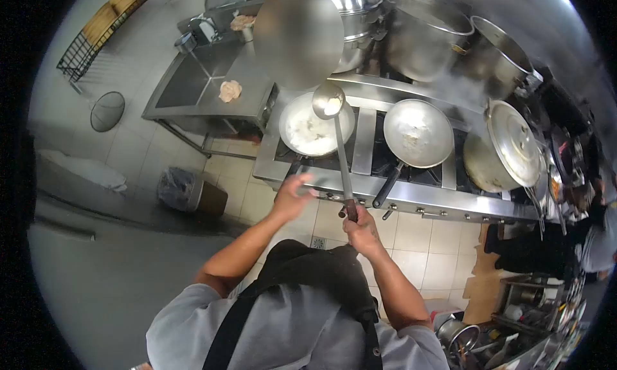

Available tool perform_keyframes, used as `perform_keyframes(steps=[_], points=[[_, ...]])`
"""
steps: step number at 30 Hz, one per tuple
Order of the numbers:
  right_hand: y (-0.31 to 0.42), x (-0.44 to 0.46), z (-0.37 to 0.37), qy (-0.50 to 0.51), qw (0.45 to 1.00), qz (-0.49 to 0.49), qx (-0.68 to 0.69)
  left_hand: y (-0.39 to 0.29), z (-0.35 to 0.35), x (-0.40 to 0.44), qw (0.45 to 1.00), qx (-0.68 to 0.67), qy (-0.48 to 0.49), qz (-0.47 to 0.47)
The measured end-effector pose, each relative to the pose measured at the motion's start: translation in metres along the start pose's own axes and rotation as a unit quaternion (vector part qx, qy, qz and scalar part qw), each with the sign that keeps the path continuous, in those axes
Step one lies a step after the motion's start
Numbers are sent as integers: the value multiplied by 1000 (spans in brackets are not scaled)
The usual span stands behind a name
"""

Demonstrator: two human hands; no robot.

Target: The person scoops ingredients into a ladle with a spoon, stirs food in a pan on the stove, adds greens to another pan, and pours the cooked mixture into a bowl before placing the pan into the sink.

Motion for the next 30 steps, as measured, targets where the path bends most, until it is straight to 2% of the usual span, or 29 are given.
perform_keyframes(steps=[1,2,4,7,8,11,13,14,15,16,17,19,20,24,27,30], points=[[-6,8,9,-7,995,14,-103,24,13,2,997,2,-69,40],[17,6,19,-6,971,30,-238,50,24,1,987,3,-137,80],[7,18,37,-26,957,23,-288,86,37,-5,967,24,-205,152],[9,32,54,-45,935,25,-350,110,32,-8,965,-45,-163,202],[9,38,58,-45,930,17,-364,132,24,-7,966,-36,-142,212],[4,50,58,-39,921,33,-387,140,15,-1,965,-20,-61,253],[-5,56,53,-24,917,69,-393,132,12,7,932,-156,23,327],[-11,58,50,16,965,-15,-260,130,8,6,903,-223,67,362],[-1,60,42,55,986,-97,-120,137,5,5,884,-281,85,364],[7,59,34,91,980,-175,24,145,0,6,863,-337,102,363],[16,57,29,100,969,-182,135,152,-4,7,838,-392,119,360],[32,56,22,113,911,-185,350,154,-5,7,833,-411,129,349],[33,54,20,119,894,-188,390,154,-7,7,830,-419,135,343],[46,42,8,88,939,-155,293,148,5,9,847,-380,142,345],[41,38,7,55,976,-134,164,153,12,9,849,-373,155,341],[47,36,9,7,993,-113,-30,155,19,10,848,-375,159,341]])
Point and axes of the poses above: each hand's wrist, its own x-axis towards the middle knuckle, its own z-axis out of the back of the hand, y = z × x, the point moved 4 cm from there along x, towards the middle knuckle, and after that the axes turned 6 degrees about y, right-handed, at the moved point
